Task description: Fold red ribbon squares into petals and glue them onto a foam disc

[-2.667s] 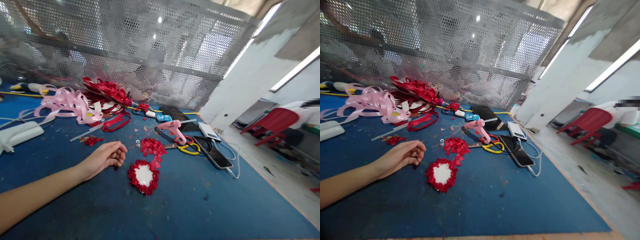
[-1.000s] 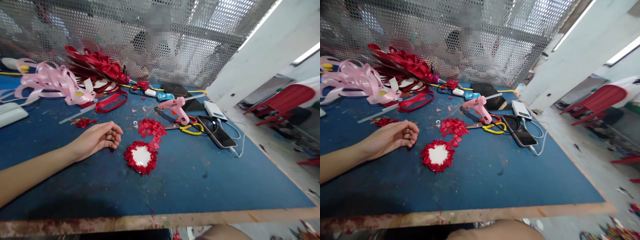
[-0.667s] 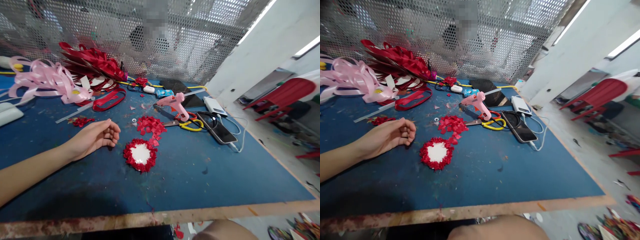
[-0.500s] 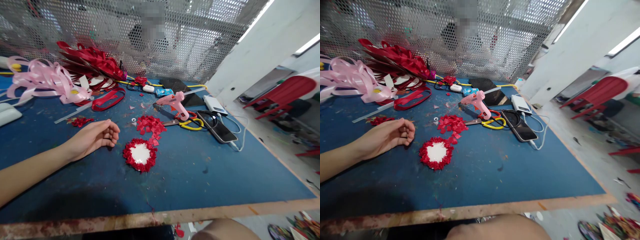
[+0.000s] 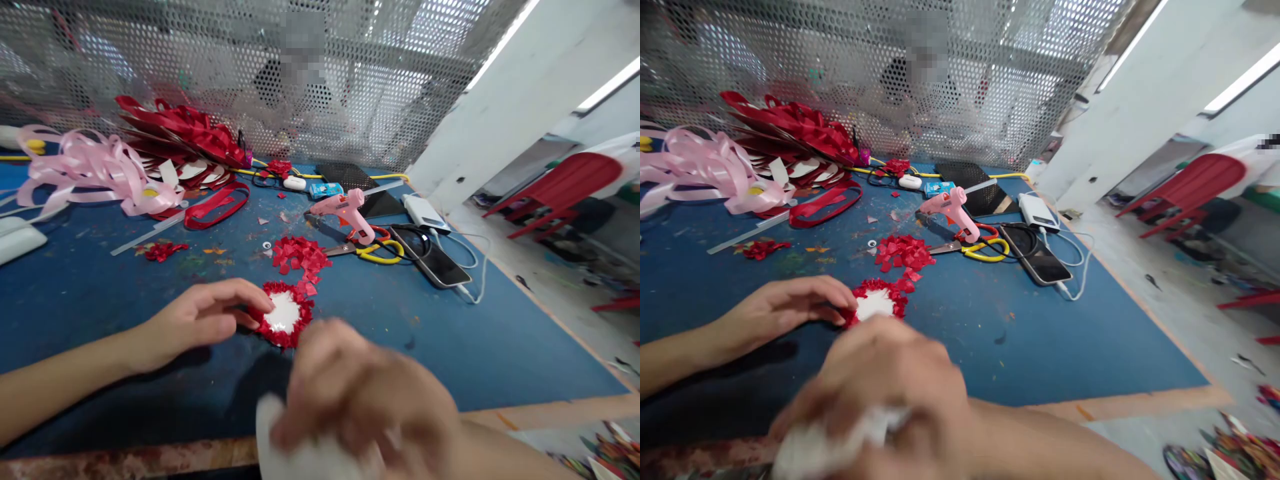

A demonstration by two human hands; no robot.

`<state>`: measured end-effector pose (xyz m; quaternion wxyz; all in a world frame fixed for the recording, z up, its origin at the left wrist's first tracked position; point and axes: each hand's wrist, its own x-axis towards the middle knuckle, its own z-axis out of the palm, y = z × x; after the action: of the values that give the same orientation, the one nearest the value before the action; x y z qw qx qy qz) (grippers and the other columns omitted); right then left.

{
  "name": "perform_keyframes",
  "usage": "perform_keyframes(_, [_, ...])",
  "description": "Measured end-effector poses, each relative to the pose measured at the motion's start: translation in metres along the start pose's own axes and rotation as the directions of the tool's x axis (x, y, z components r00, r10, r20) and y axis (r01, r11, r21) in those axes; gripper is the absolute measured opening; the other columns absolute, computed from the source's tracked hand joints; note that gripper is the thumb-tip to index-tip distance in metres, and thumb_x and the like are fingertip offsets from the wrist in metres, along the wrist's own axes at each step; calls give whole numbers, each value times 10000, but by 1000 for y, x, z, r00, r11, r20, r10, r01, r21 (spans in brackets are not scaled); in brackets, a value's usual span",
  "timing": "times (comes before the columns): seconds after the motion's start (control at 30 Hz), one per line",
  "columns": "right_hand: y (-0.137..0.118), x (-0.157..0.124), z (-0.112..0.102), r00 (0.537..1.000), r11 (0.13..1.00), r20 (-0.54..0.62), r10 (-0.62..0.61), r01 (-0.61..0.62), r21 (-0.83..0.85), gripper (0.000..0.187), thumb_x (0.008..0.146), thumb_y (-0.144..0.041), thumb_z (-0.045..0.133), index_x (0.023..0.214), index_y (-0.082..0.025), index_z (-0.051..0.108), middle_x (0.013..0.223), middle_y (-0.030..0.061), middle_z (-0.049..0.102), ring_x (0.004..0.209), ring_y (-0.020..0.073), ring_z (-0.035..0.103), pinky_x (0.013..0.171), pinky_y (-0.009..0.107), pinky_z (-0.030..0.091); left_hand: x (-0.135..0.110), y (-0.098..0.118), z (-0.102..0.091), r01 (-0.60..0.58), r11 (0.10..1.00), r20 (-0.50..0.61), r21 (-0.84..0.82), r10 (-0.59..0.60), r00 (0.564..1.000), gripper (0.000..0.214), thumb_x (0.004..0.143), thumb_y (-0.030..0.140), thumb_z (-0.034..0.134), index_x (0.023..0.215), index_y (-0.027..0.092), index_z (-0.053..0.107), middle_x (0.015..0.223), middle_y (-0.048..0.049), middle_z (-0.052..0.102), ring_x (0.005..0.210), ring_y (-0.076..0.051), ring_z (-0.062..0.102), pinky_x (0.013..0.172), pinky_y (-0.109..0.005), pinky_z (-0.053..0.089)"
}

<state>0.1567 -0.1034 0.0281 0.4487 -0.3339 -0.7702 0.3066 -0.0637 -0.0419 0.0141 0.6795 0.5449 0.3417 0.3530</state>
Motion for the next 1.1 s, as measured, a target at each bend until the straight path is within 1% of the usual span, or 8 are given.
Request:
perform_keyframes(0.03, [3,17,1,999,997,-6,-36,36,61,207,874,-478,531,786,-291,534,771,-15,690,700,124,636,642,275,531,-4,0,7,20,999,17,-34,-19,1000,406,641,500,750,910,195,754,1004,-106,684,956,-301,620,850,-369,487])
perform_keyframes(0.13, [13,50,7,996,928,-12,91,-80,364,153,815,-325,660,777,-238,540,813,4,661,689,119,619,582,237,513,-14,-2,21,88,990,-8,-114,-90,996,460,565,443,813,972,241,737,995,-70,693,977,-299,622,884,-364,458])
perform_keyframes(0.27, [23,62,15,986,894,-4,164,-147,424,153,767,-282,708,767,-217,569,774,7,667,670,129,629,564,232,515,-12,-7,20,67,998,-142,-12,-68,987,279,629,345,773,873,215,739,808,-49,686,779,-238,608,717,-303,477])
perform_keyframes(0.43, [35,58,14,994,966,-80,70,-47,254,60,772,-163,680,777,-212,644,791,22,720,709,148,669,609,250,536,-1,-9,9,-5,997,-269,72,24,963,118,682,307,733,749,210,735,673,-8,651,643,-166,551,602,-235,439])
perform_keyframes(0.7, [42,53,11,973,999,-227,-35,39,17,223,720,-70,698,861,-242,700,757,-12,728,635,124,665,574,218,529,1,-13,11,83,983,-232,-163,-120,965,198,660,319,777,803,194,720,686,-7,675,606,-135,581,541,-205,465])
perform_keyframes(0.87, [43,55,4,964,982,-190,-186,191,5,270,760,-13,631,872,-247,707,866,24,734,769,157,693,691,268,564,0,-10,11,66,952,-168,-298,-121,978,257,651,296,784,883,198,730,758,-35,717,647,-164,643,573,-238,520])
perform_keyframes(0.97, [43,53,-1,950,955,-111,-292,283,-89,281,758,8,614,899,-219,699,924,70,722,792,171,692,677,269,566,-4,-14,12,-6,982,-129,-190,-19,991,284,703,245,736,984,211,720,811,-50,731,710,-197,678,628,-268,547])
perform_keyframes(1.1, [43,49,-3,920,904,-54,-387,367,-218,254,763,14,604,898,-185,685,933,100,707,773,162,679,674,266,563,-8,-17,11,-91,993,-172,78,103,980,242,751,204,684,992,206,706,876,-48,737,813,-208,693,741,-286,558])
